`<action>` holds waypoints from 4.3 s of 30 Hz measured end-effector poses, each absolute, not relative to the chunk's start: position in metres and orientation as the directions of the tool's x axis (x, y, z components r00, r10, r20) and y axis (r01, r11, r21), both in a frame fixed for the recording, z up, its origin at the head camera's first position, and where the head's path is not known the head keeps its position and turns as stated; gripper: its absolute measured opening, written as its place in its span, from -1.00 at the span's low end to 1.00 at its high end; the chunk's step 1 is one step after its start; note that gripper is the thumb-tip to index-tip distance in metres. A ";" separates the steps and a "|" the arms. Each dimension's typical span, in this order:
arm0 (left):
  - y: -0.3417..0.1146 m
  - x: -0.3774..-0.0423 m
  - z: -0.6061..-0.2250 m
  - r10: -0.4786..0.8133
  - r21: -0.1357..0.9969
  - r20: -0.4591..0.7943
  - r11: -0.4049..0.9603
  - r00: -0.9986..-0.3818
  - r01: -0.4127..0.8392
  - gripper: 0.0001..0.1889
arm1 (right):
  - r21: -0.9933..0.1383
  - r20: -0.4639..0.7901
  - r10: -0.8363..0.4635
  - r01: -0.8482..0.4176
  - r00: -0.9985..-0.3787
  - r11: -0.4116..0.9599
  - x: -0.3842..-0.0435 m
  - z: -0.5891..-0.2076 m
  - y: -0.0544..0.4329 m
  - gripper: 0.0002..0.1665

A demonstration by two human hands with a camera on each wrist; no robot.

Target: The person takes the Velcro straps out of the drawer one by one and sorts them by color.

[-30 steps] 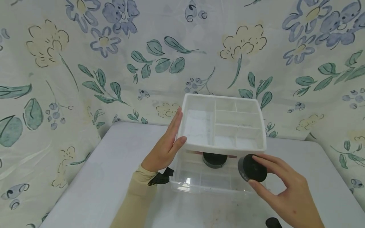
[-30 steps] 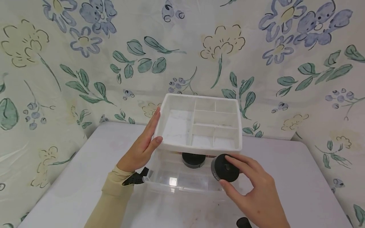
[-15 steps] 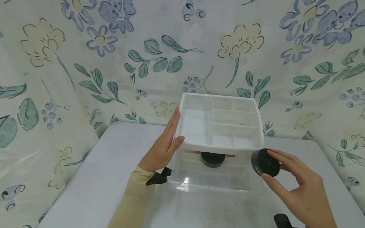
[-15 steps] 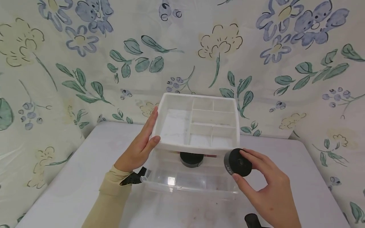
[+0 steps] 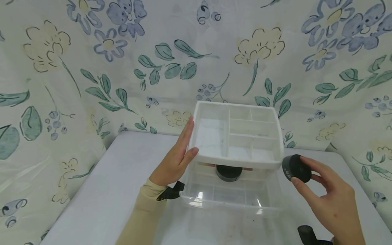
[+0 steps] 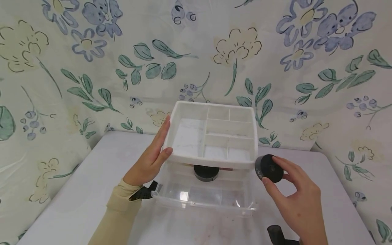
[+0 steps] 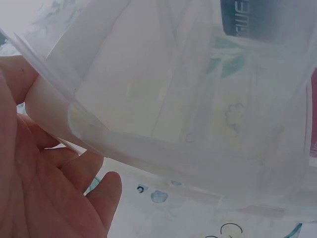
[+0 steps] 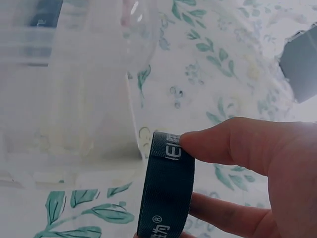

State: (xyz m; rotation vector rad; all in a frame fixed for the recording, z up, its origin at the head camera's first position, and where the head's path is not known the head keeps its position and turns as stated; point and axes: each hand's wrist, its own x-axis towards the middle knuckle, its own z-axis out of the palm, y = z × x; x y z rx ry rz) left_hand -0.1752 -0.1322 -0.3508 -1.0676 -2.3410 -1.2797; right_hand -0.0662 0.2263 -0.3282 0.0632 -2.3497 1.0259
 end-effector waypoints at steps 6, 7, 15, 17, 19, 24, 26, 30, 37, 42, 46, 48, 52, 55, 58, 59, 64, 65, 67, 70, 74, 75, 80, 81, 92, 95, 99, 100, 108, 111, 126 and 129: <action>-0.132 -0.175 -0.351 0.474 0.613 0.540 0.345 -0.695 0.711 -0.24 | -0.695 0.481 0.239 -0.201 -0.844 0.690 -0.073 -0.333 0.232 -0.33; -0.132 -0.174 -0.350 0.473 0.612 0.541 0.345 -0.695 0.712 -0.24 | -0.695 0.475 0.243 -0.191 -0.846 0.693 -0.075 -0.333 0.233 -0.33; -0.131 -0.174 -0.350 0.469 0.613 0.544 0.344 -0.696 0.711 -0.25 | -0.711 0.402 0.295 -0.092 -0.867 0.698 -0.084 -0.336 0.239 -0.37; -0.131 -0.174 -0.349 0.469 0.611 0.545 0.344 -0.695 0.712 -0.25 | -0.713 0.392 0.296 -0.084 -0.871 0.696 -0.087 -0.338 0.240 -0.37; -0.131 -0.173 -0.350 0.469 0.612 0.544 0.346 -0.696 0.711 -0.25 | -0.710 0.382 0.298 -0.072 -0.875 0.700 -0.090 -0.340 0.242 -0.38; -0.132 -0.173 -0.350 0.468 0.616 0.539 0.348 -0.700 0.706 -0.25 | -0.684 0.347 0.291 -0.028 -0.892 0.729 -0.100 -0.347 0.244 -0.34; -0.132 -0.174 -0.351 0.467 0.615 0.541 0.348 -0.699 0.708 -0.25 | -0.670 0.335 0.283 -0.017 -0.899 0.742 -0.103 -0.350 0.245 -0.33; -0.132 -0.174 -0.350 0.467 0.610 0.545 0.349 -0.696 0.712 -0.25 | -0.647 0.331 0.270 -0.010 -0.904 0.762 -0.108 -0.356 0.247 -0.34; -0.131 -0.174 -0.350 0.472 0.613 0.543 0.341 -0.694 0.712 -0.25 | -0.613 0.377 0.215 -0.069 -0.901 0.787 -0.116 -0.367 0.250 -0.36; -0.131 -0.174 -0.350 0.471 0.612 0.547 0.339 -0.692 0.715 -0.24 | -0.593 0.388 0.189 -0.088 -0.902 0.800 -0.121 -0.373 0.252 -0.36; -0.132 -0.174 -0.351 0.472 0.611 0.548 0.337 -0.690 0.716 -0.24 | -0.574 0.393 0.169 -0.097 -0.904 0.813 -0.126 -0.380 0.255 -0.37; -0.132 -0.174 -0.351 0.472 0.612 0.549 0.335 -0.689 0.717 -0.25 | -0.570 0.390 0.168 -0.094 -0.906 0.816 -0.128 -0.383 0.256 -0.37; -0.131 -0.173 -0.350 0.472 0.612 0.551 0.332 -0.688 0.718 -0.25 | -0.559 0.378 0.167 -0.081 -0.911 0.825 -0.131 -0.390 0.259 -0.38; -0.131 -0.173 -0.350 0.472 0.610 0.552 0.334 -0.688 0.719 -0.25 | -0.553 0.362 0.161 -0.073 -0.918 0.830 -0.134 -0.395 0.260 -0.37; -0.131 -0.173 -0.350 0.472 0.608 0.552 0.336 -0.687 0.719 -0.25 | -0.556 0.341 0.156 -0.065 -0.927 0.829 -0.137 -0.400 0.262 -0.37; -0.131 -0.173 -0.350 0.472 0.607 0.554 0.335 -0.686 0.721 -0.26 | -0.556 0.335 0.153 -0.064 -0.930 0.829 -0.138 -0.402 0.262 -0.36; -0.131 -0.174 -0.350 0.473 0.603 0.557 0.336 -0.683 0.724 -0.25 | -0.563 0.314 0.143 -0.063 -0.938 0.824 -0.142 -0.408 0.265 -0.36; -0.131 -0.174 -0.351 0.473 0.602 0.556 0.337 -0.683 0.724 -0.25 | -0.563 0.313 0.141 -0.064 -0.939 0.824 -0.143 -0.410 0.266 -0.36; -0.132 -0.175 -0.351 0.475 0.602 0.555 0.336 -0.682 0.724 -0.25 | -0.565 0.306 0.141 -0.060 -0.942 0.823 -0.144 -0.412 0.267 -0.37; -0.132 -0.175 -0.352 0.479 0.602 0.553 0.336 -0.682 0.724 -0.24 | -0.567 0.280 0.137 -0.048 -0.950 0.822 -0.146 -0.416 0.268 -0.36; -0.132 -0.175 -0.352 0.479 0.601 0.553 0.336 -0.681 0.725 -0.23 | -0.562 0.246 0.113 -0.047 -0.963 0.826 -0.149 -0.421 0.270 -0.36; -0.132 -0.175 -0.352 0.479 0.602 0.554 0.336 -0.682 0.725 -0.22 | -0.558 0.241 0.101 -0.053 -0.965 0.828 -0.150 -0.423 0.271 -0.35; -0.132 -0.174 -0.351 0.476 0.603 0.554 0.336 -0.683 0.723 -0.22 | -0.541 0.207 0.058 -0.065 -0.977 0.839 -0.154 -0.430 0.274 -0.36; -0.132 -0.174 -0.351 0.475 0.604 0.555 0.335 -0.683 0.723 -0.23 | -0.540 0.198 0.055 -0.062 -0.979 0.839 -0.155 -0.432 0.274 -0.35; -0.132 -0.174 -0.351 0.478 0.613 0.547 0.331 -0.687 0.718 -0.22 | -0.524 0.164 -0.022 -0.106 -0.986 0.845 -0.160 -0.447 0.277 -0.40; -0.132 -0.174 -0.351 0.477 0.613 0.547 0.332 -0.688 0.717 -0.22 | -0.510 0.143 -0.045 -0.112 -0.989 0.853 -0.161 -0.450 0.278 -0.41; -0.132 -0.174 -0.351 0.475 0.614 0.548 0.331 -0.689 0.716 -0.23 | -0.500 0.119 -0.063 -0.114 -0.991 0.858 -0.164 -0.454 0.279 -0.38; -0.132 -0.174 -0.351 0.474 0.615 0.548 0.330 -0.689 0.716 -0.23 | -0.499 0.115 -0.066 -0.115 -0.991 0.859 -0.164 -0.455 0.280 -0.38; -0.131 -0.173 -0.350 0.471 0.613 0.551 0.331 -0.689 0.717 -0.23 | -0.491 0.123 -0.098 -0.147 -0.987 0.859 -0.164 -0.461 0.282 -0.39; -0.131 -0.173 -0.350 0.471 0.613 0.551 0.332 -0.689 0.717 -0.23 | -0.498 0.125 -0.101 -0.150 -0.987 0.854 -0.164 -0.463 0.282 -0.40; -0.131 -0.173 -0.350 0.474 0.611 0.548 0.336 -0.689 0.717 -0.24 | -0.507 0.098 -0.102 -0.138 -0.990 0.851 -0.167 -0.470 0.282 -0.42; -0.132 -0.173 -0.350 0.475 0.610 0.547 0.339 -0.690 0.717 -0.24 | -0.513 0.087 -0.099 -0.130 -0.991 0.849 -0.166 -0.470 0.281 -0.42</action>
